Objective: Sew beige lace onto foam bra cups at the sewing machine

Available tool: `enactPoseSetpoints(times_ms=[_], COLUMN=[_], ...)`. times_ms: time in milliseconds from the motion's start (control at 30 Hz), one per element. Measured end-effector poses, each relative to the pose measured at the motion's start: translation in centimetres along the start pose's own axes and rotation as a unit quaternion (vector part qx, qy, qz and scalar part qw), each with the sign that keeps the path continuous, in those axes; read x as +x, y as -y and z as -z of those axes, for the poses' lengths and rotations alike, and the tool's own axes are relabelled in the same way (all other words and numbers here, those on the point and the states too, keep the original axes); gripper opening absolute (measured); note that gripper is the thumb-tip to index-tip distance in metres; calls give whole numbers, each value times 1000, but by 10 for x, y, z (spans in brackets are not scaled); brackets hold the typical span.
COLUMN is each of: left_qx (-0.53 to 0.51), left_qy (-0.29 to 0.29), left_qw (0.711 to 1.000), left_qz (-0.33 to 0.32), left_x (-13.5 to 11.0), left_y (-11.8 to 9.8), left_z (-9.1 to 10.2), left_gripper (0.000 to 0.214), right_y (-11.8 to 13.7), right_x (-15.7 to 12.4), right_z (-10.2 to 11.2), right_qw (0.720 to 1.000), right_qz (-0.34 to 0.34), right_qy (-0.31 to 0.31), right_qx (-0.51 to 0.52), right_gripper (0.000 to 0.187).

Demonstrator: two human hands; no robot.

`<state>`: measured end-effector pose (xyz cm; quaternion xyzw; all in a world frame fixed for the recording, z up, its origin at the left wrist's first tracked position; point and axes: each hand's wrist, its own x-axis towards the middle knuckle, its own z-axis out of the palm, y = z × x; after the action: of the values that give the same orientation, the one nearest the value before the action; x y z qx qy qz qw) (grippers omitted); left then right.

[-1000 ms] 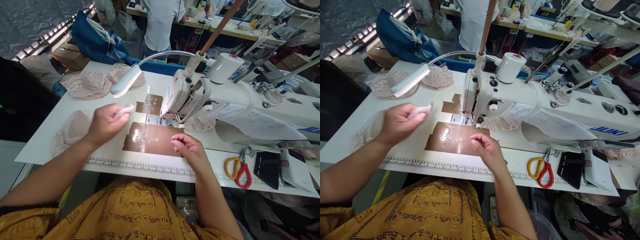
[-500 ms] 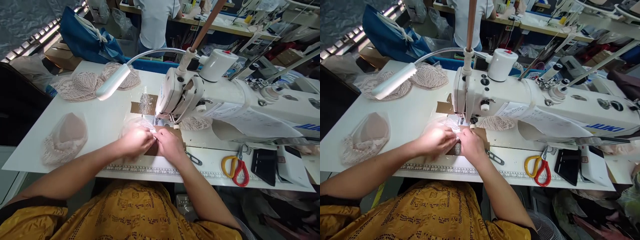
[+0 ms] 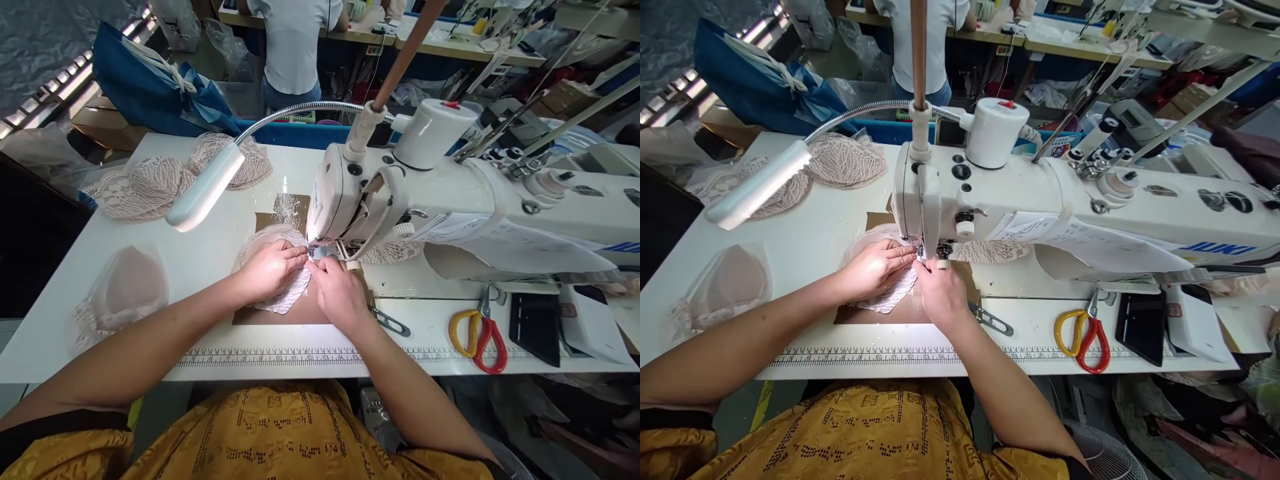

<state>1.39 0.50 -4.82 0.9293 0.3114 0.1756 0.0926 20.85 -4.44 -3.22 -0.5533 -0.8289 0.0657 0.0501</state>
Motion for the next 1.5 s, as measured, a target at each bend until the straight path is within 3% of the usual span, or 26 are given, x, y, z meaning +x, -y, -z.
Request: enactPoseSetpoints(times_ms=[367, 767, 900, 1000, 1100, 1200, 1233, 1300, 1333, 1433, 1500], left_qx=[2, 67, 104, 109, 68, 84, 105, 146, 153, 147, 122], left_qy=[-23, 8, 21, 47, 71, 9, -26, -115, -134, -183, -220], left_qw=[1000, 994, 982, 968, 967, 952, 934, 861, 837, 800, 796], left_qz=[6, 84, 158, 222, 236, 294, 340, 474, 508, 552, 551], left_x=[5, 4, 1, -9, -37, -88, -109, -154, -176, -231, -252], left_y=[8, 6, -2, -12, -15, -6, -2, 8, 11, 16, 13], left_z=[-3, 3, 6, 22, 50, 79, 86, 95, 97, 93, 87], left_gripper=[36, 44, 45, 43, 38, 39, 37, 32, 29, 25, 27], right_y=[1, -1, -2, -6, -12, -16, -17, -18, -18, -19, -18], right_x=[-1, -3, -2, -4, -5, -6, -7, -7, -7, -7, -8], right_z=[-1, -5, -8, -11, -14, -15, -15, -15, -16, -18, -16], right_qw=[1000, 1000, 998, 996, 994, 991, 990, 990, 990, 990, 988], right_qz=[-12, -13, -17, -5, 22, 52, 58, 62, 62, 50, 43], right_qy=[7, -26, -57, -82, -106, -118, -120, -121, -120, -112, -110], right_qx=[-14, 0, 20, 32, 35, 41, 43, 47, 49, 67, 104], right_gripper=[48, 50, 43, 40, 38, 36, 36, 36, 36, 37, 36])
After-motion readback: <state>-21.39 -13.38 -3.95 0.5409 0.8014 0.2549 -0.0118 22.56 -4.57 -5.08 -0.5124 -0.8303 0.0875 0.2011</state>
